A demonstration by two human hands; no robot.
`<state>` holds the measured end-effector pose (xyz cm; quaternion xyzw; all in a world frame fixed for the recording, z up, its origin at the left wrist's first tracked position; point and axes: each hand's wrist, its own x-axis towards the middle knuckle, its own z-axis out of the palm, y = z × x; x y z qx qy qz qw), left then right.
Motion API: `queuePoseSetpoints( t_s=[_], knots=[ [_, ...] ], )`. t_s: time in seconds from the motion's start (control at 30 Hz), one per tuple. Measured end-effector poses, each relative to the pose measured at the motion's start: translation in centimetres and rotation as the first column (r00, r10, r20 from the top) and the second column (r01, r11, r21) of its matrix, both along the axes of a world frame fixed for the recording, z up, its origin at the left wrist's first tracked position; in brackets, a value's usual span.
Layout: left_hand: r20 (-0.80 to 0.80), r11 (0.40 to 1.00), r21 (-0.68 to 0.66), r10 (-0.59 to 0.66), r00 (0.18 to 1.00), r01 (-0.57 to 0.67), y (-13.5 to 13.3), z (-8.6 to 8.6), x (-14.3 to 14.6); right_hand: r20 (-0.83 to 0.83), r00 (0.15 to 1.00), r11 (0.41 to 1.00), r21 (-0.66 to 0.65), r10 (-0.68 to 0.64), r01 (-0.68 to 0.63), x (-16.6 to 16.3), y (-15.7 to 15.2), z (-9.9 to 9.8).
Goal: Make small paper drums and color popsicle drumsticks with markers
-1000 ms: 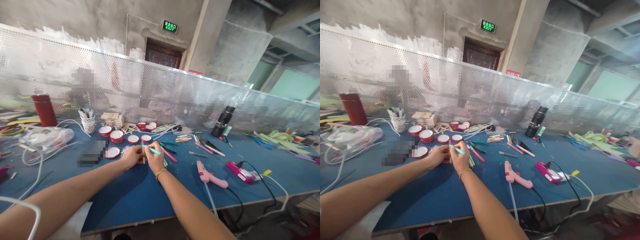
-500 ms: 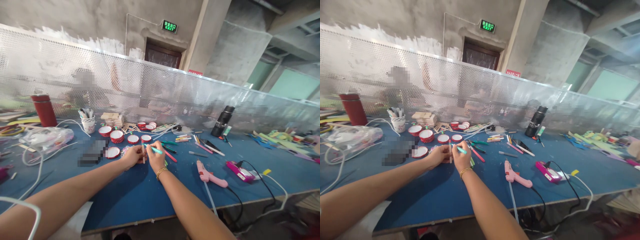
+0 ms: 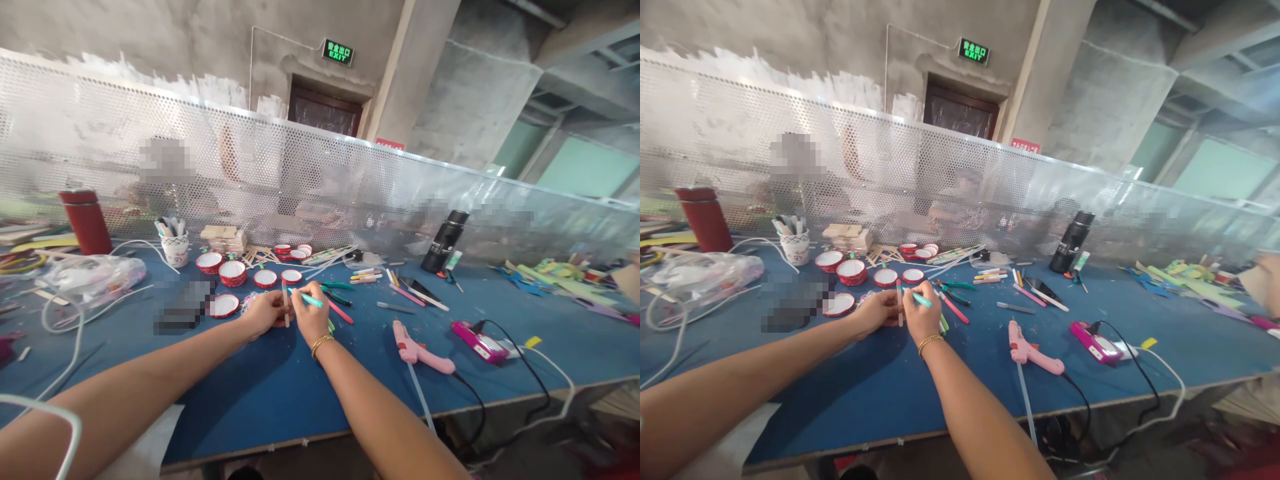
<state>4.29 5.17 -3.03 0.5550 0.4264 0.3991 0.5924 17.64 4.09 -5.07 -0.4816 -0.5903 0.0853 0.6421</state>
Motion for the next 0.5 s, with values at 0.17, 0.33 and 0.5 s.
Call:
queuePoseSetpoints(
  t_s=[0.17,0.33,0.5],
  knots=[
    [0.003,1.0,-0.015,0.014,1.0,-0.014,0.02,0.12,0.03,-0.041,0.999,1.0,0.009,0.011,-0.01,0.06,0.0,-0.01],
    [0.027,1.0,-0.001,-0.004,1.0,0.004,-0.13,0.16,-0.02,-0.022,0.997,0.997,-0.023,0.074,-0.075,-0.37,-0.49,0.28],
    [0.011,1.0,0.005,-0.005,1.0,0.005,0.14,-0.09,-0.08,-0.018,0.999,0.999,-0.017,0.034,-0.034,-0.19,-0.16,0.19]
  ],
)
